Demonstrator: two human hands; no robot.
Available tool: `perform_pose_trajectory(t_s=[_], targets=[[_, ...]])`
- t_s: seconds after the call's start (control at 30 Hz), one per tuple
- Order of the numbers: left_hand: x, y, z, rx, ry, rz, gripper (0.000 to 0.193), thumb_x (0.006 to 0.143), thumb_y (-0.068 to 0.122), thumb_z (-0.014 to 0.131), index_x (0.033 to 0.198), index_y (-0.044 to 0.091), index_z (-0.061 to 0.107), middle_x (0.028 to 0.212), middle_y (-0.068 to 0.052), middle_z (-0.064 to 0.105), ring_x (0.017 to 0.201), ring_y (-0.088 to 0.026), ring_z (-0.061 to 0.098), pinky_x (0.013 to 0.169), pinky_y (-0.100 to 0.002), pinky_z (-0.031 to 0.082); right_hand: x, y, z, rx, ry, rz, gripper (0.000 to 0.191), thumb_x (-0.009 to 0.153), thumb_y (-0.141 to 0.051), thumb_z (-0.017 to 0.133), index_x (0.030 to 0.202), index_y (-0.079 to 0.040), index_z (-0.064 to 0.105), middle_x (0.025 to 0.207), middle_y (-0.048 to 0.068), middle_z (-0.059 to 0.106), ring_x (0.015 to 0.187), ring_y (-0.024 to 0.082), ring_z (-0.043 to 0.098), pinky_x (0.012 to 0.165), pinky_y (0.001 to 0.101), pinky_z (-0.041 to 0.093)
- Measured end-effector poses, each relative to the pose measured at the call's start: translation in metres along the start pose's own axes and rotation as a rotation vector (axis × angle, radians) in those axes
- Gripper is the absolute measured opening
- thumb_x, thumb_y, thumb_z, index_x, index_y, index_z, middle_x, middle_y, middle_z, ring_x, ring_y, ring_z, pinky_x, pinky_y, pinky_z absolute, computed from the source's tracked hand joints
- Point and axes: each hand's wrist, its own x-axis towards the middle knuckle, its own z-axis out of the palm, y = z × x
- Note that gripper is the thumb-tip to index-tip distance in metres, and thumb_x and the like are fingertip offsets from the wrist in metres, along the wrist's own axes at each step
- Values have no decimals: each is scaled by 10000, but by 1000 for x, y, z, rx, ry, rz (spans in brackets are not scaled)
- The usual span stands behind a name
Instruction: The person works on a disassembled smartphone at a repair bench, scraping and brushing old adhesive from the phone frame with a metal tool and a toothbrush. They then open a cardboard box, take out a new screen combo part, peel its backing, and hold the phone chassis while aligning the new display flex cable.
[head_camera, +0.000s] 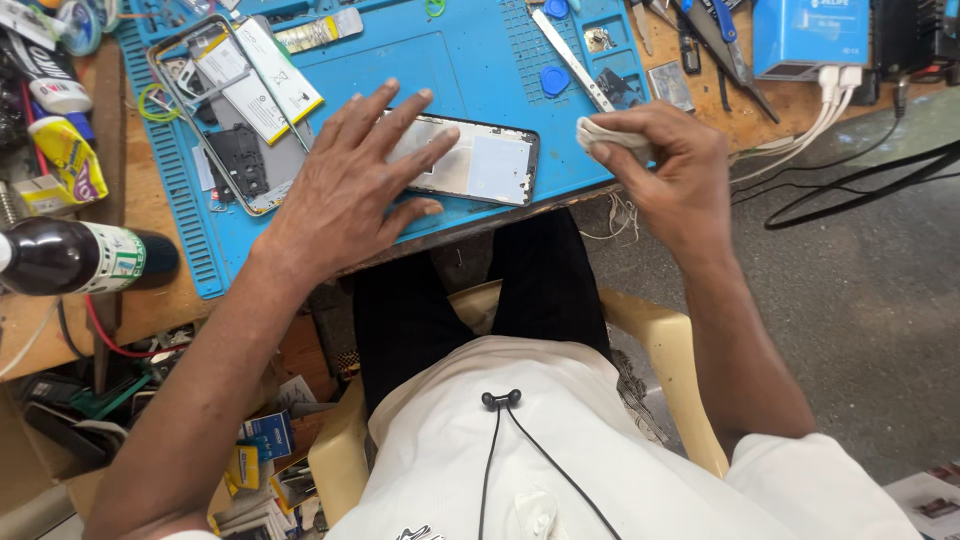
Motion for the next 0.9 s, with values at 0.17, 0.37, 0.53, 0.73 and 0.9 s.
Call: perform_pose_trajectory(t_s=[0.17,0.37,0.53,0.73,0.9], targets=[[13,-4,2,-50,-59,0,539,924,497,665,1401,249,644,1448,-121,545,1358,-323,464,1095,-509,384,14,5,4,-183,-54,-29,141,983,-89,799,1124,-89,798,1014,53,776,848,118,694,700,271,550],[14,1,10,-69,11,21,528,981,535,608,1415,237,655,1422,-135,558,1315,-327,481,1044,-493,390,45,16,19,-468,-208,-330,91,969,-90,774,1054,-82,805,1023,90,751,869,180,714,719,292,599],[13,4,19,-29,67,55,530,999,553,567,1429,254,648,1410,-133,551,1345,-317,467,1116,-481,384,64,5,42,-635,-333,-359,80,965,-136,780,992,-67,809,880,82,733,749,208,692,685,357,578],[14,7,23,-39,31,47,550,1009,559,559,1444,229,622,1411,-134,533,1354,-312,444,1125,-489,365,64,-11,27,-756,-440,-214,94,968,-116,744,968,-32,787,885,117,713,732,227,684,689,356,597],[13,7,23,-40,42,41,524,989,545,561,1414,246,626,1406,-136,525,1348,-315,439,1117,-484,353,68,-15,39,-795,-397,-328,93,965,-98,739,925,-26,781,875,115,721,738,236,691,693,367,607]])
